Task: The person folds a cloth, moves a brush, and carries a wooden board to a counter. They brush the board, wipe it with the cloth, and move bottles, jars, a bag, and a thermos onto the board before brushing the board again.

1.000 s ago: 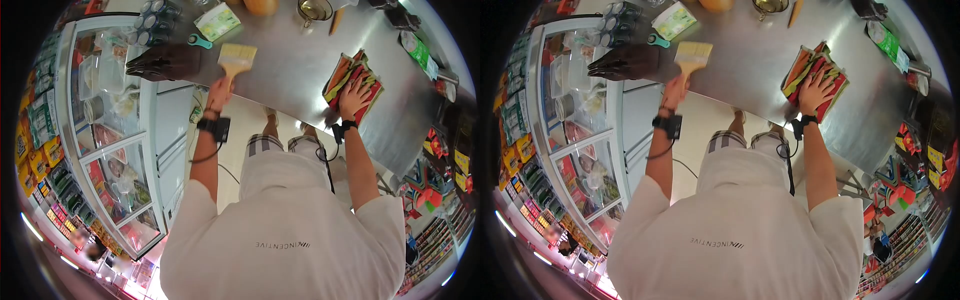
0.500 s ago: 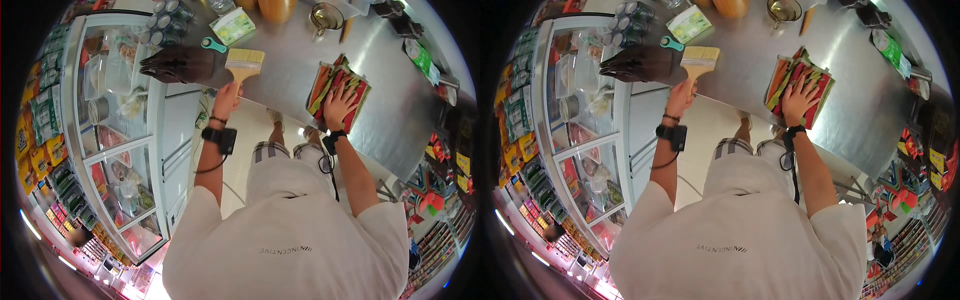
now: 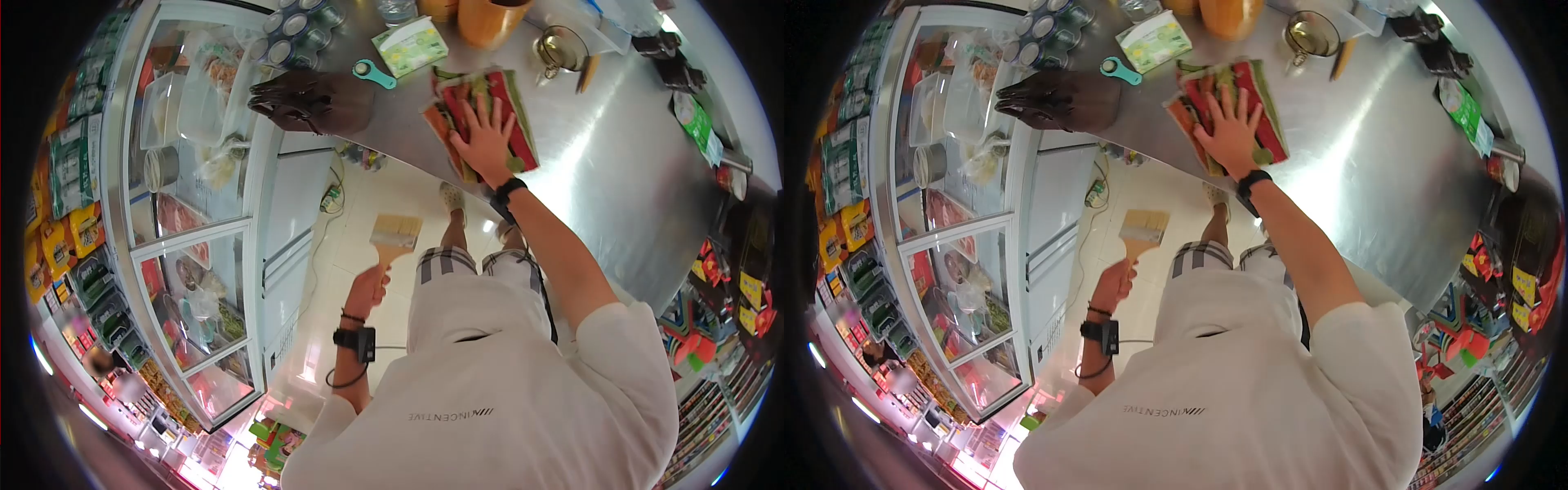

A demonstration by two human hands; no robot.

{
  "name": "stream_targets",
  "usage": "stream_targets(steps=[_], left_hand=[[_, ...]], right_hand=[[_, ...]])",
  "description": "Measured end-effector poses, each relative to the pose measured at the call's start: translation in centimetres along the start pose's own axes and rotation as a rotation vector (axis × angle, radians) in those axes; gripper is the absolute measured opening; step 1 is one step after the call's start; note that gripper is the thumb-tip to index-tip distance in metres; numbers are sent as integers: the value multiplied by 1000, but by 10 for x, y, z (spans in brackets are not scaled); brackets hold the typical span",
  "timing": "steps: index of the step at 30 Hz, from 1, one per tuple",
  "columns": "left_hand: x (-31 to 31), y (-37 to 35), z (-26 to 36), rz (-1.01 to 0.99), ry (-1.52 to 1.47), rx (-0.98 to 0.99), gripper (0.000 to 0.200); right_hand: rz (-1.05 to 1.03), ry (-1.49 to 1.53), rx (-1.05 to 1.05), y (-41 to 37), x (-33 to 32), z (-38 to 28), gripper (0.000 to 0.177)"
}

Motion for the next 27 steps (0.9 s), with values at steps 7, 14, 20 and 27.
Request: stream_targets(steps=[7,14,20,27], left_hand=[[-9,-27,-56,68,-248,-108,30],[-2,-28,-74,56,-311,-149,29],[-11,-27,-82,93,-306,-156,30],[-4,-20,-66,96,-281,-122,31]], right_hand=[[-109,63,-329,6,23,-73,60],[-265,79,-554,-19,23,-88,62],[-155,57,-399,28,46,-124,61],[-182,62,-498,-10,19,-85,64]])
Point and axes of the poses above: each hand's wrist, its own y-axis towards the middle knuckle, its own x-axis out of the palm, z = x × y, the point moved 8 cm from there along y, towards the middle knuckle, and after that the axes turned 8 degrees about x, right-handed, at the moved point
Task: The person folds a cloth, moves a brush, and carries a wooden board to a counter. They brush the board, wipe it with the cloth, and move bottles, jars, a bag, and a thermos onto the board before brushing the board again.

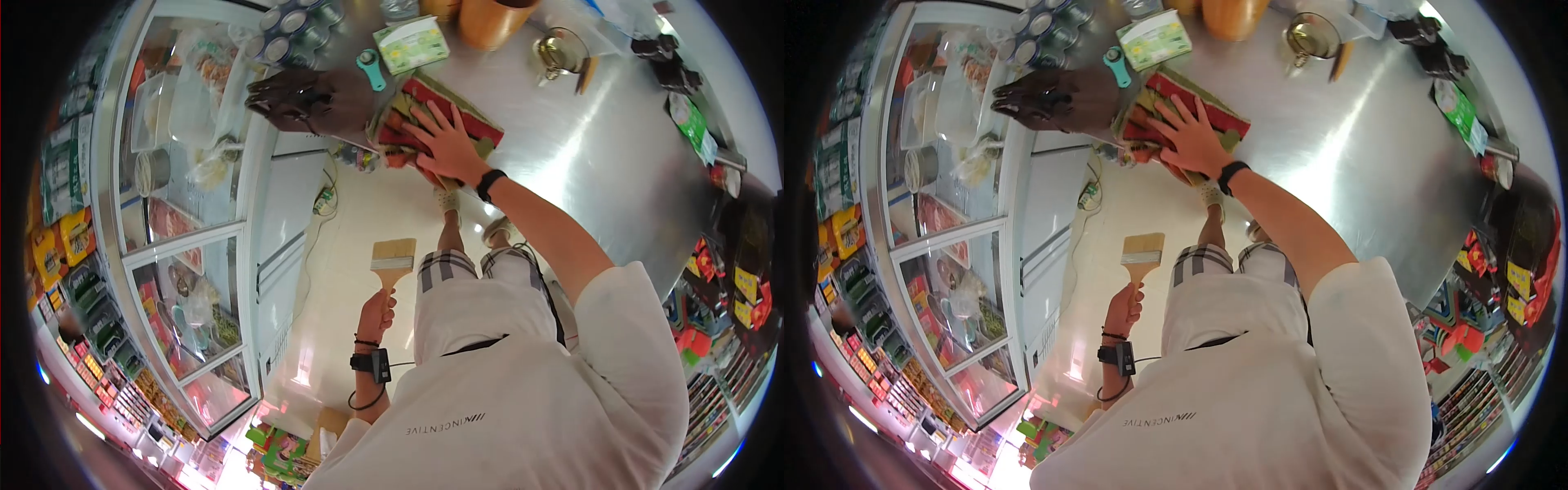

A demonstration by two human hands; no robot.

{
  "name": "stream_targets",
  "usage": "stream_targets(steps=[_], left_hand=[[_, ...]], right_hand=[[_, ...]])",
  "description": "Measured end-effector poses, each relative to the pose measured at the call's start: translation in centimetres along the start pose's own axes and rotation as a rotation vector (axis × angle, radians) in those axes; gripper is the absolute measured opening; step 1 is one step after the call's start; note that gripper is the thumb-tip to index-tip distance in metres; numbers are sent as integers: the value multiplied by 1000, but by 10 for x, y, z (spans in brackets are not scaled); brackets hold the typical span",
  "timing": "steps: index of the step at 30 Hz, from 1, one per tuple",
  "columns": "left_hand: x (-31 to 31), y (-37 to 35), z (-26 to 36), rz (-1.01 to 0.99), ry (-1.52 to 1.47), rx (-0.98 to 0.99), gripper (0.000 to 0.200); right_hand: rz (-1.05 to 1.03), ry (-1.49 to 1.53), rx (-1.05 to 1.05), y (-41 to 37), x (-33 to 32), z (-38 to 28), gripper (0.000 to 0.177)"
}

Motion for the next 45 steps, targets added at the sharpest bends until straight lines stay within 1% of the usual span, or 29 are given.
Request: stream_targets(steps=[1,4,7,8,10,11,13,14,15,16,17,20,23,26,27,30,33,35,36,38,39,40,41,42,43,44,45], left_hand=[[5,2,4,2,14,2,30],[30,3,34,-40,132,90,32],[69,-5,72,-169,324,117,33],[83,-4,81,-228,374,125,33],[114,5,98,-345,471,147,33],[129,12,104,-357,515,171,33],[164,35,119,-385,601,226,32],[182,49,128,-402,645,322,32],[200,62,137,-416,686,415,32],[212,78,144,-354,682,434,32],[227,95,152,-291,670,457,33],[280,127,171,-334,598,554,37],[313,151,185,-317,602,700,40],[326,177,196,-87,656,815,44],[332,176,201,-6,709,889,42],[359,153,218,191,1320,1104,38],[371,133,218,382,1310,1386,34],[371,138,218,424,1309,1352,33],[374,137,217,448,1311,1334,32],[394,104,200,819,1375,1593,32],[408,88,184,1019,1393,1714,33],[440,81,162,785,1442,1703,35],[482,58,131,553,1477,1678,38],[523,48,90,241,1599,1546,34],[562,25,42,18,1581,1555,33],[578,34,-16,-194,1708,1665,35],[616,25,-49,-524,1673,1142,48]], right_hand=[[-24,36,-7,-19,-9,5,65],[-123,61,-6,-81,-33,31,67],[-176,75,125,-154,-58,87,71],[-175,43,198,-179,-69,109,74],[-78,-6,408,-232,-90,162,76],[-1,-69,499,-266,-95,192,75],[149,-120,754,-323,-121,237,73],[223,-133,866,-350,-128,256,70],[269,-131,918,-367,-135,265,68],[316,-129,967,-379,-141,273,67],[304,-136,965,-381,-143,274,65],[327,-113,955,-380,-151,273,64],[354,-70,946,-382,-157,274,64],[359,-57,952,-384,-160,276,65],[361,-56,958,-386,-161,277,65],[345,-37,984,-388,-166,276,66],[303,-13,936,-393,-164,278,63],[239,-2,903,-395,-176,272,60],[288,29,920,-402,-179,272,58],[236,24,927,-413,-179,279,56],[212,40,896,-416,-177,285,53],[186,33,850,-419,-178,289,52],[161,40,798,-419,-178,294,52],[135,46,741,-418,-177,300,53],[121,43,719,-416,-179,305,53],[105,44,692,-412,-179,309,53],[91,42,659,-407,-179,312,54]])
Point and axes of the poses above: each hand's wrist, its own y-axis towards the middle knuckle, its own x-axis out of the palm, z = x × y, the point moved 8 cm from there along y, towards the middle knuckle, and after that the axes turned 8 degrees about x, right-handed, at the moved point
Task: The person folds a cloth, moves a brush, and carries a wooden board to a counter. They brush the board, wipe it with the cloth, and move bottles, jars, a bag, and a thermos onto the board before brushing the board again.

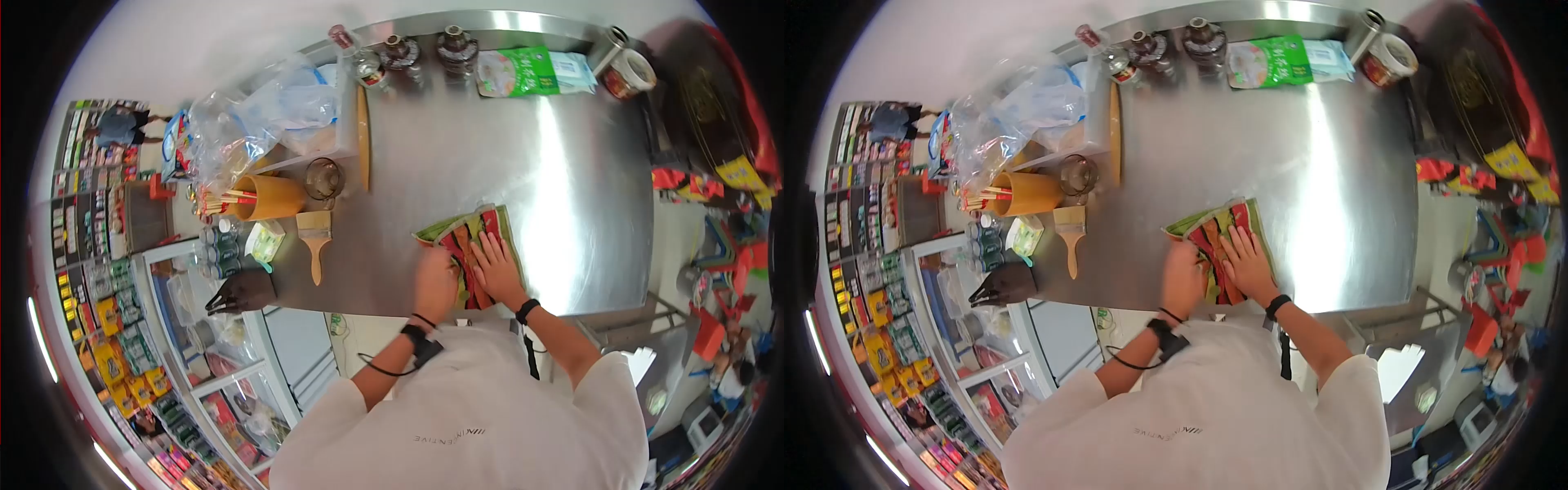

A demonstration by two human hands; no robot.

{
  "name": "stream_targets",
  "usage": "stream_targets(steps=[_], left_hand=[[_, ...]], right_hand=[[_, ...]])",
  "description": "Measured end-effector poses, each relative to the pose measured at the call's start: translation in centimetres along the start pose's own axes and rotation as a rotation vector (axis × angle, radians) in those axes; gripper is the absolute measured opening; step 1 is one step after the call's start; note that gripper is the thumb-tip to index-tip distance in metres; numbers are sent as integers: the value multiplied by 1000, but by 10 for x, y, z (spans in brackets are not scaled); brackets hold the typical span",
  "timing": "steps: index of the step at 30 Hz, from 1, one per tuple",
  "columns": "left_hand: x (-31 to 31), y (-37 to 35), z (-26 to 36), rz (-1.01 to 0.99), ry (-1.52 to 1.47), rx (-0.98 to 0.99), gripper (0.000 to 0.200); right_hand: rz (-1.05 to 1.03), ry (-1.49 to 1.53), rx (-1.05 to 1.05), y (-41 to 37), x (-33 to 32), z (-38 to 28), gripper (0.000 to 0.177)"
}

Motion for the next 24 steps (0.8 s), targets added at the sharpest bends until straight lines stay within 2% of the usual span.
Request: stream_targets(steps=[2,5,9,13,16,18,24], left_hand=[[45,-4,13,186,273,129,60],[70,7,-23,223,280,15,63],[39,31,-37,335,328,0,60],[-14,98,-68,392,360,92,60],[-42,153,-91,382,405,149,61],[-67,187,-97,293,400,115,62],[-84,237,-122,398,325,116,56]], right_hand=[[3,-2,20,2,-3,4,55],[35,-49,40,14,6,-3,54],[102,-51,47,56,9,-11,52],[172,-50,42,136,-1,-22,51],[246,-63,66,189,-2,-20,51],[257,-78,101,220,-4,-15,51],[342,-96,76,282,-3,-10,49]])
Point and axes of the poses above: each hand's wrist, its own y-axis towards the middle knuckle, its own x-axis out of the palm, z = x × y, the point moved 8 cm from there along y, towards the middle knuckle, and after that the axes turned 8 degrees about x, right-handed, at the moved point
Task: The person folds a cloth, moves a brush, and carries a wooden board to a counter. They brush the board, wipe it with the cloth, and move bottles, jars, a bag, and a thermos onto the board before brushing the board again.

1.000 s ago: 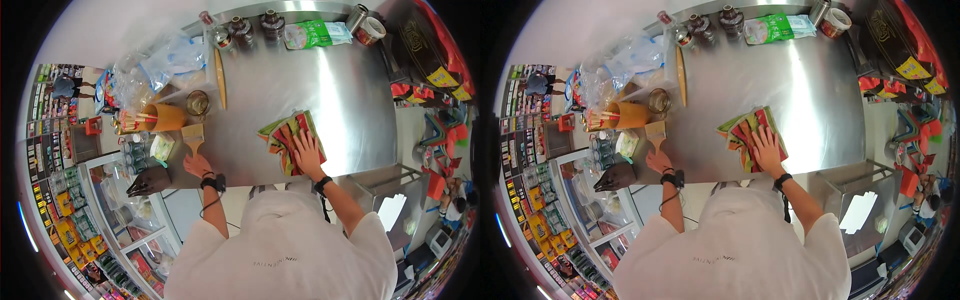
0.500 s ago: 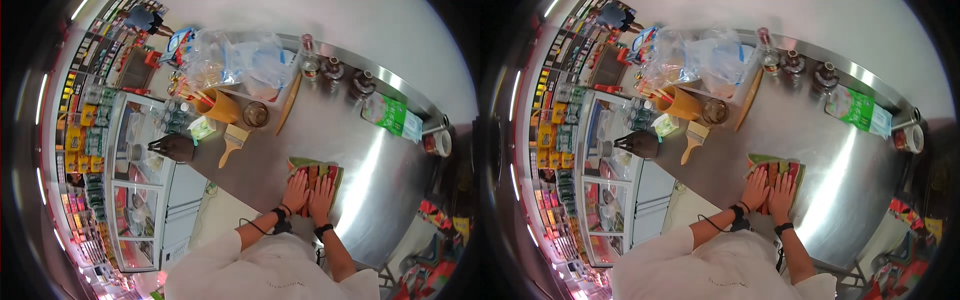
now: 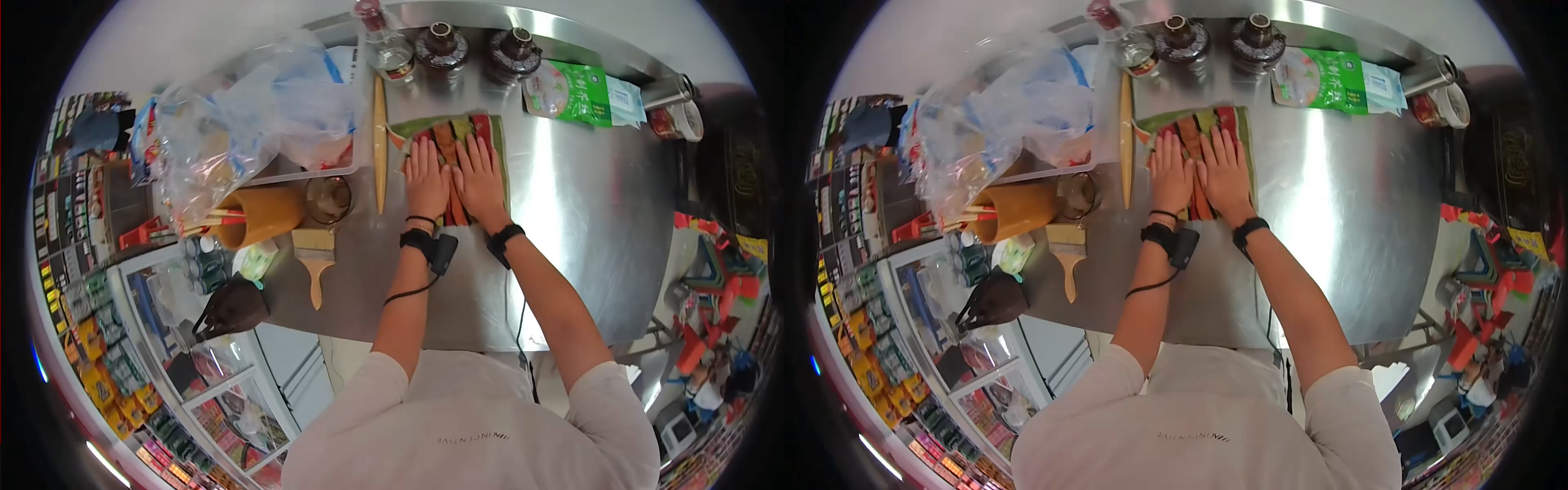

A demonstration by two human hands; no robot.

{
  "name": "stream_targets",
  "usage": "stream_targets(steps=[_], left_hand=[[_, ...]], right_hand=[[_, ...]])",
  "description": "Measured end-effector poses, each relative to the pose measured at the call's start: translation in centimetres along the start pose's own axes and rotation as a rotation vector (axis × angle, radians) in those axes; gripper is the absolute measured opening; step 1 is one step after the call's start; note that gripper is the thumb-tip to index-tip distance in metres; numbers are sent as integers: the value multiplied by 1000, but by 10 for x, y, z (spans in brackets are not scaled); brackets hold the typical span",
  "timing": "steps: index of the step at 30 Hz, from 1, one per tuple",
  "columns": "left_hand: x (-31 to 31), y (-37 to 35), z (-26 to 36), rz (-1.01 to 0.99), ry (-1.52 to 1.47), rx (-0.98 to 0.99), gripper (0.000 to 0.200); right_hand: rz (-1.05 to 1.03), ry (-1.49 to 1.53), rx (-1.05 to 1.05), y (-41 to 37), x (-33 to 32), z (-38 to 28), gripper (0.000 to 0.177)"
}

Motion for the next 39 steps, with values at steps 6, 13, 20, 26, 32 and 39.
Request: stream_targets(steps=[6,13,20,26,32,39], left_hand=[[0,47,-22,63,44,-13,54],[-5,-4,-2,23,55,-4,54],[-15,-151,68,-79,64,14,56],[4,-291,154,-133,71,12,60],[33,-333,233,-163,75,95,62],[57,-261,252,-243,34,229,59]], right_hand=[[101,-6,23,48,15,1,47],[49,40,20,2,5,-4,48],[-119,141,-30,-141,-42,-7,52],[-181,241,-49,-291,-95,18,54],[-133,233,23,-374,-133,68,52],[-25,210,220,-346,-122,108,50]])
Point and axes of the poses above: each hand's wrist, its own y-axis towards the middle knuckle, its own x-axis out of the palm, z = x × y, the point moved 8 cm from there along y, towards the middle knuckle, and after that the axes turned 8 degrees about x, right-handed, at the moved point
